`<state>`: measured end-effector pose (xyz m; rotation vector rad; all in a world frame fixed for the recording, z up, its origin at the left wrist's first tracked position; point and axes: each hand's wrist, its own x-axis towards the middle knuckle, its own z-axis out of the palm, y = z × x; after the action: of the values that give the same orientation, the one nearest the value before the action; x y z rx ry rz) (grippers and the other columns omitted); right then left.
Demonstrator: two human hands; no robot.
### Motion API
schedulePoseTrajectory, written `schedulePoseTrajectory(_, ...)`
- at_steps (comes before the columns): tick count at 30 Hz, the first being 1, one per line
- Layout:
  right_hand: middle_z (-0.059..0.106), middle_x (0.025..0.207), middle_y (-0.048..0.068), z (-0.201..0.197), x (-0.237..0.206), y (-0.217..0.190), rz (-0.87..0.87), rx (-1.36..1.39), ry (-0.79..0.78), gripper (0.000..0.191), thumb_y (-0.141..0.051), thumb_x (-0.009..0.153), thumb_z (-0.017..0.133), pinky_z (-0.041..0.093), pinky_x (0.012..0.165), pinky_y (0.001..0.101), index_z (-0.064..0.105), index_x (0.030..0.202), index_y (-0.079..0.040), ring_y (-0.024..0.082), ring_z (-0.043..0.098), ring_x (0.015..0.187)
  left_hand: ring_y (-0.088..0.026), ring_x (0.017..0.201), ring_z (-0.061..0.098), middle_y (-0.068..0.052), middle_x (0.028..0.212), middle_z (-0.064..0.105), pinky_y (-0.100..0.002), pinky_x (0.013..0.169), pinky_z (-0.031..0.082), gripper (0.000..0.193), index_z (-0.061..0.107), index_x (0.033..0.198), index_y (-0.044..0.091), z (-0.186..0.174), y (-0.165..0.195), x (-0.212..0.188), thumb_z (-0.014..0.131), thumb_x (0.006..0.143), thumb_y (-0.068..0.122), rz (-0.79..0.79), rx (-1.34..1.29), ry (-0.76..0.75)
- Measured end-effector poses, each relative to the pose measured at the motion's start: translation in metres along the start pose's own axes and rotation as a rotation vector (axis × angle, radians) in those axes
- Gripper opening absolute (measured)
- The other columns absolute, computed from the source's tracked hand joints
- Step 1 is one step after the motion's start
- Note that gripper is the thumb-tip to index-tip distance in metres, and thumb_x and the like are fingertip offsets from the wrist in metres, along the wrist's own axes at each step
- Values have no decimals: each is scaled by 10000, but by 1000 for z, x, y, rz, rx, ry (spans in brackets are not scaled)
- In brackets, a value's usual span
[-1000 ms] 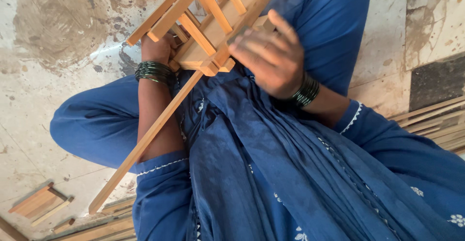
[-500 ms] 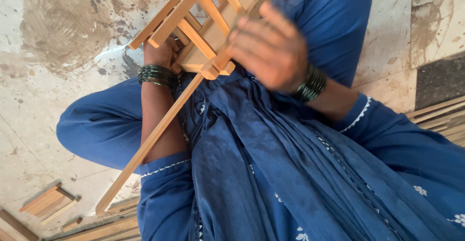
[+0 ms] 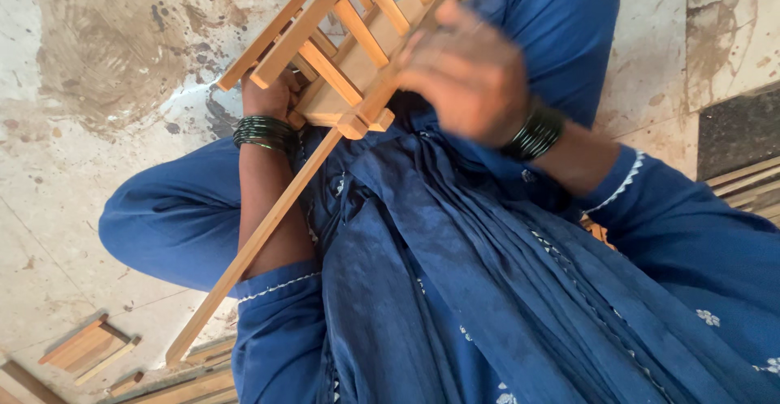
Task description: The person sits on the floor holding a small wooden chair-like frame on their lap and sands its surfaces with a sanding block, turning the frame over to sand different sides and edges. Stacks of wooden parts lie on the floor around them.
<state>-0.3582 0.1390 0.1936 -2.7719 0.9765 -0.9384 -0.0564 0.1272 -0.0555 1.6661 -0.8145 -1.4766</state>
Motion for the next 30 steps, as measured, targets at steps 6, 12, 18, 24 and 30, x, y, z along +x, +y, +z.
schedulePoseTrajectory(6, 751, 1067, 102, 13, -15, -32, 182, 63, 42, 129, -51, 938, 731, 526, 1095, 477, 781, 1056, -69, 303, 712, 1086, -163, 484, 604, -97, 638, 656, -283, 419, 444, 242, 684, 775, 4, 3, 2, -5, 654, 973, 140, 40, 126, 38)
schedulePoseTrajectory(12, 756, 1139, 91, 22, -21, -43, 3, 85, 35, 90, -104, 998, 743, 469, 1164, 497, 783, 1075, -79, 264, 729, 1132, -189, 481, 620, -124, 660, 679, -302, 427, 461, 200, 659, 758, -10, -5, 0, -5, 558, 919, 50, 41, 112, -38)
schedulePoseTrajectory(18, 718, 958, 82, 12, -40, 50, 314, -122, -212, 166, -27, 909, 651, 490, 805, 493, 767, 961, -133, 313, 652, 879, -110, 746, 690, -92, 992, 762, -233, 601, 540, 425, 640, 1354, 37, 3, 13, -13, 641, 930, 9, 132, -191, -155)
schedulePoseTrajectory(24, 619, 798, 138, 38, -86, 108, 471, -258, 188, 93, -66, 998, 690, 461, 697, 479, 670, 915, -29, 372, 611, 773, -114, 699, 665, -103, 972, 760, -232, 582, 511, 453, 648, 1403, 48, 5, 28, -23, 665, 950, 64, 75, -120, -120)
schedulePoseTrajectory(30, 648, 784, 107, 31, -69, 88, 404, -295, 79, 57, -32, 947, 665, 471, 662, 451, 693, 945, -82, 342, 621, 735, -89, 750, 714, -86, 987, 767, -220, 642, 566, 477, 630, 1400, 68, 6, 32, -24, 661, 926, 21, 61, -214, -156)
